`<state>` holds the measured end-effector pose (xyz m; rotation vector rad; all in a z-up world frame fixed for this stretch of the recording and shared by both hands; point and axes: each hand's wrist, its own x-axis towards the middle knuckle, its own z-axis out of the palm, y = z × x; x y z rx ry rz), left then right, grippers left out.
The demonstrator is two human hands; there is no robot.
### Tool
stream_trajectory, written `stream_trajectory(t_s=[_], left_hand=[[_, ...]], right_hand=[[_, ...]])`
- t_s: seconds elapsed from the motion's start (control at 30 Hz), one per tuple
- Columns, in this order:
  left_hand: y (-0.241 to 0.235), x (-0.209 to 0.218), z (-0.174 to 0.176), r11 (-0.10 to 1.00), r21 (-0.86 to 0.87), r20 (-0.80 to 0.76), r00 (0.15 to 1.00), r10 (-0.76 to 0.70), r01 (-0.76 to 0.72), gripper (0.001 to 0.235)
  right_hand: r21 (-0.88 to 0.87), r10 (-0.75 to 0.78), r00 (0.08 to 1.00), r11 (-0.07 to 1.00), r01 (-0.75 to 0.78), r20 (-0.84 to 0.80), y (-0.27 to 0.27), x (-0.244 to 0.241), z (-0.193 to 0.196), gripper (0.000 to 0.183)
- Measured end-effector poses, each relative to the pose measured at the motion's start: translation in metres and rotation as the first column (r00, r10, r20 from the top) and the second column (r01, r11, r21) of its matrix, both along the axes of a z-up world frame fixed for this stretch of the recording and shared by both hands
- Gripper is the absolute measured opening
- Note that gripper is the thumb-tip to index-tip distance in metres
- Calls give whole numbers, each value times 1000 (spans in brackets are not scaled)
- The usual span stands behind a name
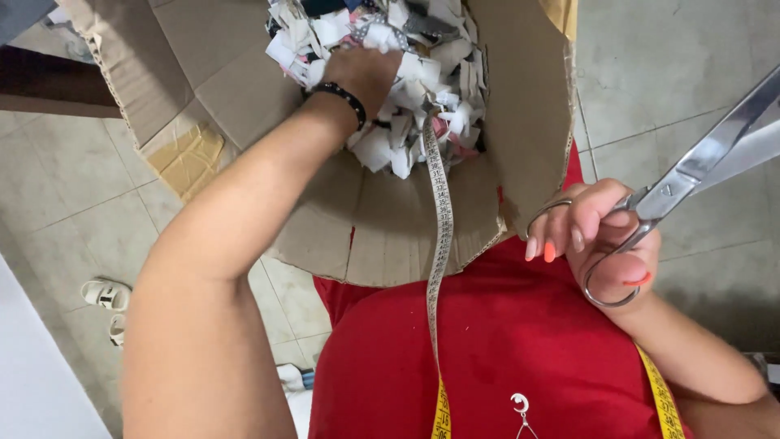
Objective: Cutting small fabric scraps into smaller pieces using scissors over a cardboard box.
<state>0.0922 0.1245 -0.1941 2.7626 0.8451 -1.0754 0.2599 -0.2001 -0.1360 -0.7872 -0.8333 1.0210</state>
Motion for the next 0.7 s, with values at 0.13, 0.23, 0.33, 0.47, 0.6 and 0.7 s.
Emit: stream_trajectory(t_s=[0.13, 0.23, 0.33, 0.47, 0.6, 0.7], left_hand=[[-35, 3, 50, 881, -471, -329, 919, -219, 41, 55], [-43, -2, 73, 905, -401, -351, 889, -293, 140, 49], [-22, -7, 96, 961, -276, -208, 977, -50, -9, 60], [2, -15, 128, 970, -218, 71, 989, 128, -109, 37], [1, -39, 149, 997, -42, 724, 690, -16, 66, 13], [-20, -46, 168, 988, -151, 877, 457, 147, -28, 10]], right_hand=[[-61, 27, 1000, 998, -27, -6, 1, 0, 10, 60], [-74, 28, 1000, 997, -28, -6, 4, -2, 10, 61], [-29, 57, 998, 998, -57, -8, 11, -4, 15, 61], [-6, 85, 996, 996, -84, 29, 9, -5, 16, 59], [9, 150, 987, 988, -151, 48, 5, -9, 8, 55], [-94, 297, 941, 954, -286, 159, 15, -9, 38, 67]])
